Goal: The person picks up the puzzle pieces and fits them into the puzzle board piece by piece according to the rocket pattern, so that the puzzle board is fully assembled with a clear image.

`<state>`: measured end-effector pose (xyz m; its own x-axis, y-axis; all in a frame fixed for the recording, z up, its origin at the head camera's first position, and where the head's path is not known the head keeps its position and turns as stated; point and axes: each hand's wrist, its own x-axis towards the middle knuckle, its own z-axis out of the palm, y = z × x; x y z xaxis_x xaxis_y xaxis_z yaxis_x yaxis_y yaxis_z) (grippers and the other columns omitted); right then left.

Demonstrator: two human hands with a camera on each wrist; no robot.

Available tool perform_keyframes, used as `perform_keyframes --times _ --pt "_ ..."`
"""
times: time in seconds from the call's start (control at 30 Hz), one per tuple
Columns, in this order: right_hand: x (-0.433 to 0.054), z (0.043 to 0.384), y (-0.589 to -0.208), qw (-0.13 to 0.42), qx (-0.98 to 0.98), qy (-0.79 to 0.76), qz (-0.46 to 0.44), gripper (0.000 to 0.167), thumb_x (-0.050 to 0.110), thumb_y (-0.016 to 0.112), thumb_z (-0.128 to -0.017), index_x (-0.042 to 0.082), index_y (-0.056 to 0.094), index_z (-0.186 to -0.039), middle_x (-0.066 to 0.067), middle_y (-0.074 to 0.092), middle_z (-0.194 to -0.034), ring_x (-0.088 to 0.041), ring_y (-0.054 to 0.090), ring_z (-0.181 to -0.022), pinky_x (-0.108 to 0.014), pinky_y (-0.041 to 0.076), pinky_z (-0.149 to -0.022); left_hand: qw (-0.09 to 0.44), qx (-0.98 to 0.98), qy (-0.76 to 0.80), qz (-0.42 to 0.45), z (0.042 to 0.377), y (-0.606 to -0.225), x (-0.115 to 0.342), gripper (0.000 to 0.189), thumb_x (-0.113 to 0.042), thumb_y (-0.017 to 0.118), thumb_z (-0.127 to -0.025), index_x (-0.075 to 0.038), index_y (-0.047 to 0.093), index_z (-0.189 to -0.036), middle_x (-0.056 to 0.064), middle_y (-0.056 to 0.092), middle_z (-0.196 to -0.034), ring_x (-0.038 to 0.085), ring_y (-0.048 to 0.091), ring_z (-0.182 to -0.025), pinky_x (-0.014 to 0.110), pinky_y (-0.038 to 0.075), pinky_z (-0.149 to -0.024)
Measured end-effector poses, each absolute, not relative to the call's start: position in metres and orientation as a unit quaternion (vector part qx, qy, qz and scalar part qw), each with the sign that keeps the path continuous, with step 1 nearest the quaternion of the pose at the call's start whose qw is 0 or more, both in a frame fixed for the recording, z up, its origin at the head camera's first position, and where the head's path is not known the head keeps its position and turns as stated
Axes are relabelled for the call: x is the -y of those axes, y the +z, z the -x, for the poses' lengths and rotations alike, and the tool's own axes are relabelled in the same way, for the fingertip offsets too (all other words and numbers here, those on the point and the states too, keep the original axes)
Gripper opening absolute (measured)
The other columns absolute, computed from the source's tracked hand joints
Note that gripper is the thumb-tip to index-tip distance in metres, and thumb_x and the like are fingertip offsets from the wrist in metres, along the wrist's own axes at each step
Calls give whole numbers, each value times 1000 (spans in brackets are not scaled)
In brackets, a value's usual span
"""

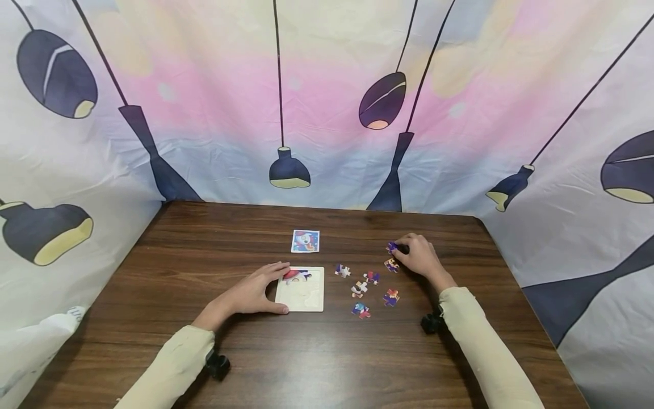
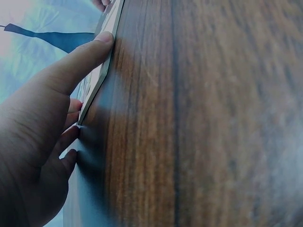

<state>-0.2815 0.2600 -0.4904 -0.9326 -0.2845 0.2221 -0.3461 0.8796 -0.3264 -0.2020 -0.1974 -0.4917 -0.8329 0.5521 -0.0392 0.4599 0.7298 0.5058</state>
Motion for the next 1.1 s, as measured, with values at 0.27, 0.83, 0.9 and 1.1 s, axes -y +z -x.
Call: perform_keyframes --times 0.27,0.83,0.9,1.1 --pt "-259 286 -486 93 963 169 -190 35 27 71 -95 1 75 -119 -19 71 -119 -41 64 -113 -58 51 -97 90 -926 245 -274 202 -491 197 105 -67 79 -77 -8 43 -156 11 35 -164 37 31 -151 63 33 -115" --pt "-205 265 -467 136 919 206 -308 31 30 73 -96 10 76 -119 -6 75 -110 -24 68 -101 -45 58 -87 94 -924 250 -273 200 -488 196 104 -63 82 -77 -9 43 -156 11 34 -164 37 30 -151 63 32 -116" --pt "-197 262 -466 133 914 209 -320 32 31 73 -96 10 76 -119 -6 75 -111 -24 68 -103 -45 58 -87 92 -924 250 -274 200 -488 196 103 -63 81 -78 -8 42 -156 12 34 -164 37 30 -151 62 32 -116" --pt "-175 256 -468 121 907 212 -343 32 33 71 -97 12 76 -121 -4 75 -113 -21 67 -104 -43 57 -86 93 -924 250 -274 201 -489 196 104 -63 82 -77 -9 42 -157 11 34 -164 37 30 -151 62 31 -116"
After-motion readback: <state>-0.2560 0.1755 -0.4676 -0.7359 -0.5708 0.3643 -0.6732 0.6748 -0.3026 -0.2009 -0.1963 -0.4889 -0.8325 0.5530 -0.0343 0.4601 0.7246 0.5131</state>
